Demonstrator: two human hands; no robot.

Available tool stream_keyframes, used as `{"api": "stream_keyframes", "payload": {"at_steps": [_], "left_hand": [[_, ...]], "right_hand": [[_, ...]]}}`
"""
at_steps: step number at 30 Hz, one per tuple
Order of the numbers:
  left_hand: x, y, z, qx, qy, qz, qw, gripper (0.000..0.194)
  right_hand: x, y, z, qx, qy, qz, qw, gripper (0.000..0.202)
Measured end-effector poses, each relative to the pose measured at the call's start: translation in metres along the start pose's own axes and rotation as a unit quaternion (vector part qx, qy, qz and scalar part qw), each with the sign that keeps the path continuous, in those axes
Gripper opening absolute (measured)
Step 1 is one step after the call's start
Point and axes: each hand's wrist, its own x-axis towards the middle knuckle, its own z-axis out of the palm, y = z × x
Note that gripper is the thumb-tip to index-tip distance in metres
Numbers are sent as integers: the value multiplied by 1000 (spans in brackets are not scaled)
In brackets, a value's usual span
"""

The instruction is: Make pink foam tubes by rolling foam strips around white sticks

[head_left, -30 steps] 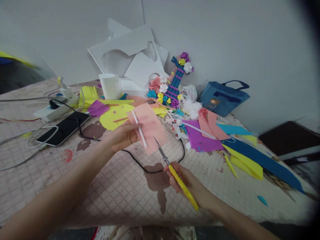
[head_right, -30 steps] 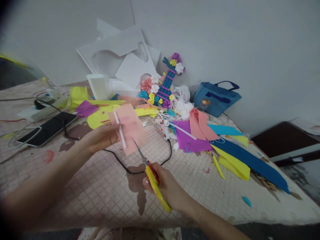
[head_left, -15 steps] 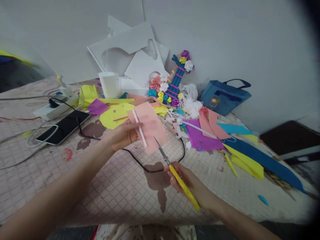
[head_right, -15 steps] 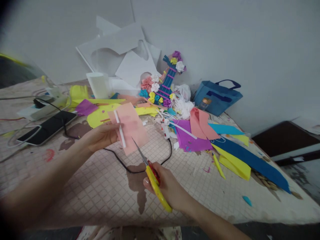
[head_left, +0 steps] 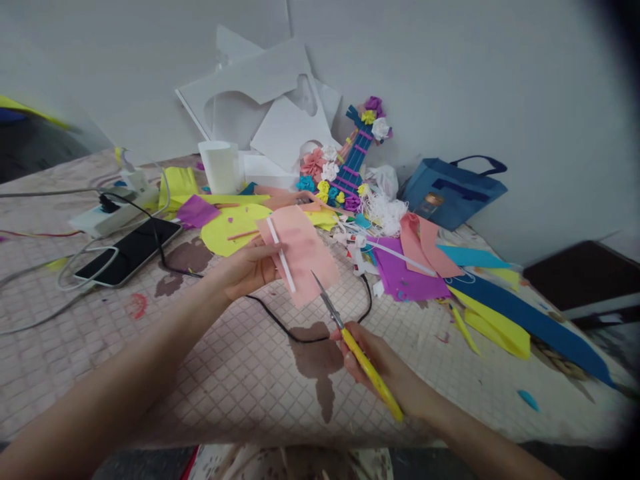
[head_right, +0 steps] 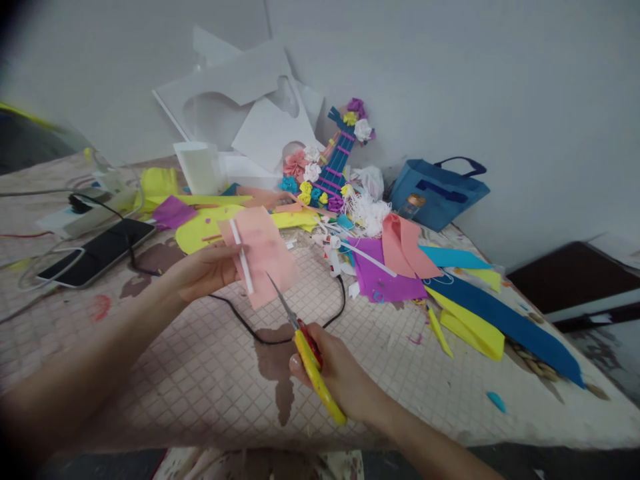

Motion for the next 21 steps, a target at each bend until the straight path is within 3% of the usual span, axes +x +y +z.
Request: {"api": "stream_keyframes", "payload": {"at_steps": [9,15,21], "left_hand": [[-1,-1,0,3,6,-1,1000,17],[1,-2,-3,6,3,0,1000,15],[0,-1,-1,4,-5,-2,1000,16]], "right_hand": [[3,-5,3,3,4,4,1000,35],[5,-18,8,62,-4,25,998,39],[4,-21,9,12,15,55,998,37]]}}
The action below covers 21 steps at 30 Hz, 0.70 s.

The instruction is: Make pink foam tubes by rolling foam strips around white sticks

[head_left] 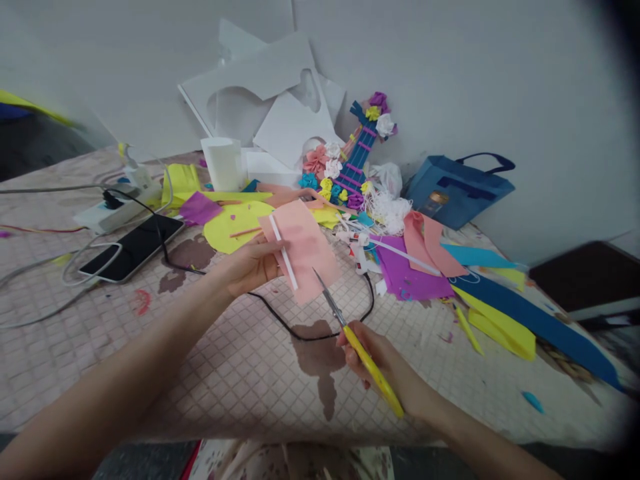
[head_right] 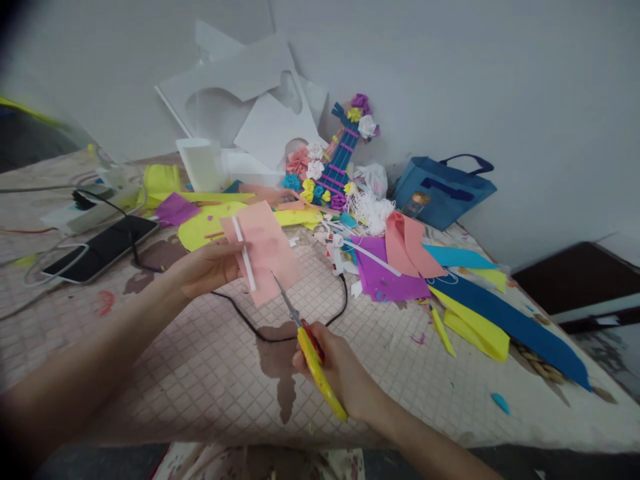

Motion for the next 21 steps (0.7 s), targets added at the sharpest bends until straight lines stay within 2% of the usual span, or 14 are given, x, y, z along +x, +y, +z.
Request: {"api": "stream_keyframes", "payload": {"at_steps": [3,6,12,14,19,21], "left_hand": [[0,0,1,2,-10,1,1000,16],[0,0,0,3,-19,2,1000,16],[0,-1,-1,3,-3,1,1000,14],[0,-1,-1,7,0,-4,1000,14],[-1,1,1,7,0,4,1000,15],[-2,1,2,4,-5,3,1000,15]], "right_hand": [[0,1,1,10,10,23,1000,38],[2,1,1,66,11,68,995,36],[5,5,0,141,1,134,981,37],[4,6,0,124,-8,116,985,38],[-1,3,1,-3,-17,16,1000,40],[-1,3,1,-24,-19,-13,999,41]]}}
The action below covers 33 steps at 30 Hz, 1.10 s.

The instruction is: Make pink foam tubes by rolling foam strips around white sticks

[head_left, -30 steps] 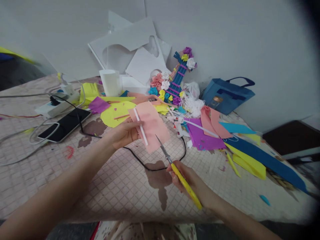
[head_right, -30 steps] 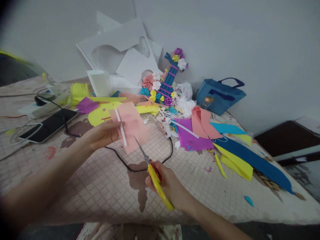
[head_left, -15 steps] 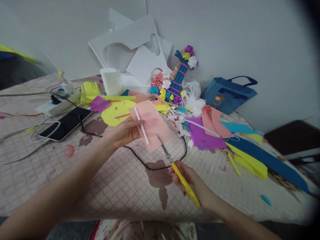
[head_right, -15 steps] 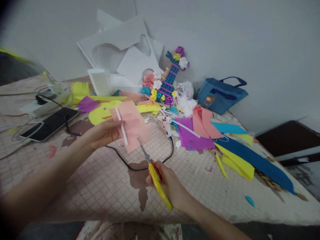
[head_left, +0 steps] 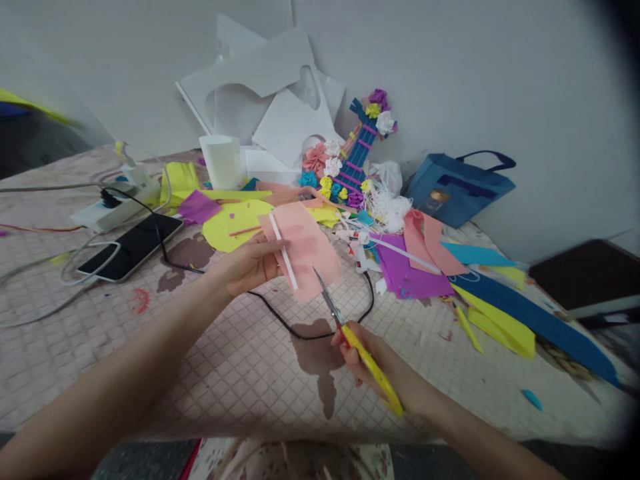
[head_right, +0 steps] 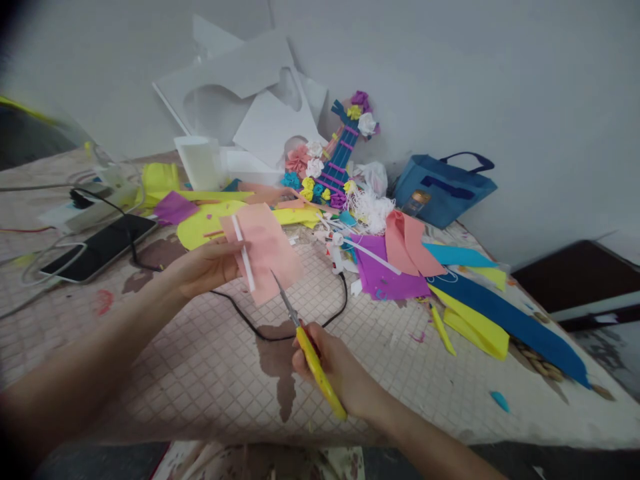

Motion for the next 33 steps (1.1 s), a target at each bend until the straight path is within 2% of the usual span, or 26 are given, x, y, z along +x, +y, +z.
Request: {"api": "stream_keyframes", "payload": {"at_steps": [5,9,16,27,33], "left_hand": [[-1,-1,1,-4,-9,-9,1000,16],[-2,-2,0,-8,-37,-15,999,16],[-3,-3,1,-20,-62,-28,997,15],[-3,-3,0,-5,-63,-33,997,12],[-2,-4,-1,-9,-62,-26,998,16]], "right_hand": [[5,8,-2,-24,-11,-32,999,41],[7,10,-4,-46,-19,-42,998,39],[7,6,-3,-53,-4,-46,998,35],[8,-13,0,-33,0,-35,999,35],[9,-14,0,-36,2,-25,999,34]]}}
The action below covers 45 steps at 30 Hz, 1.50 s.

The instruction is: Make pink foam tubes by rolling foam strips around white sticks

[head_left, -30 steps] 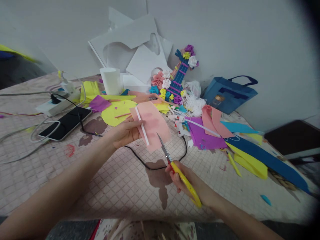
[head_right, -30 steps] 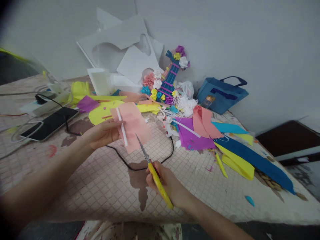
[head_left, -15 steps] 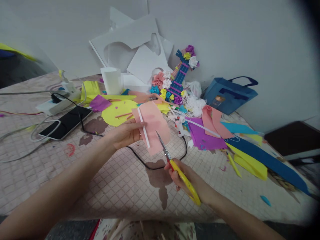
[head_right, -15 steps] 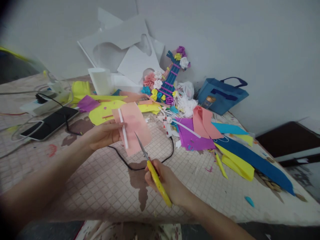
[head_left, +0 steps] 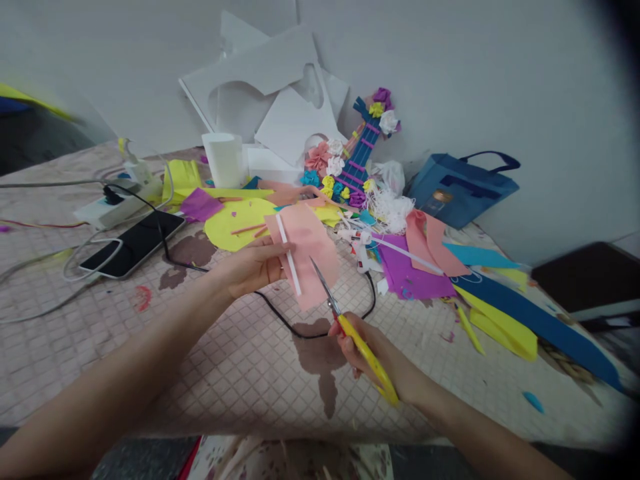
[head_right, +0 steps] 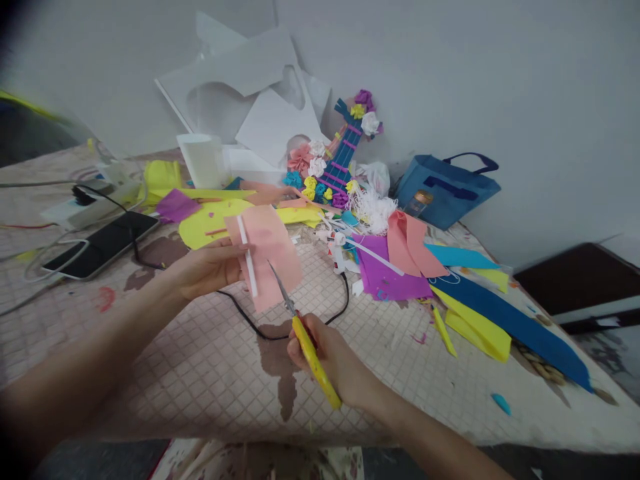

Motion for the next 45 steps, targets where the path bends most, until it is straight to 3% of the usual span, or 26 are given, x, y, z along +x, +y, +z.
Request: {"api": "stream_keyframes", "payload": {"at_steps": [7,13,20,28,45], "left_hand": [[-1,1,2,-4,-17,8,1000,16],[-1,1,1,-3,1,6,1000,15],[-1,1,0,1,-11,4,1000,13],[-1,0,0,9,-10,2,1000,10],[-4,-1,1,40,-3,0,999,12]], "right_hand": [[1,7,2,-1,-1,4,1000,40],[4,13,5,40,-10,8,999,34],[5,12,8,104,20,80,991,25],[3,14,1,-4,-13,-29,1000,35],[8,3,1,-4,-19,-34,999,55]]}}
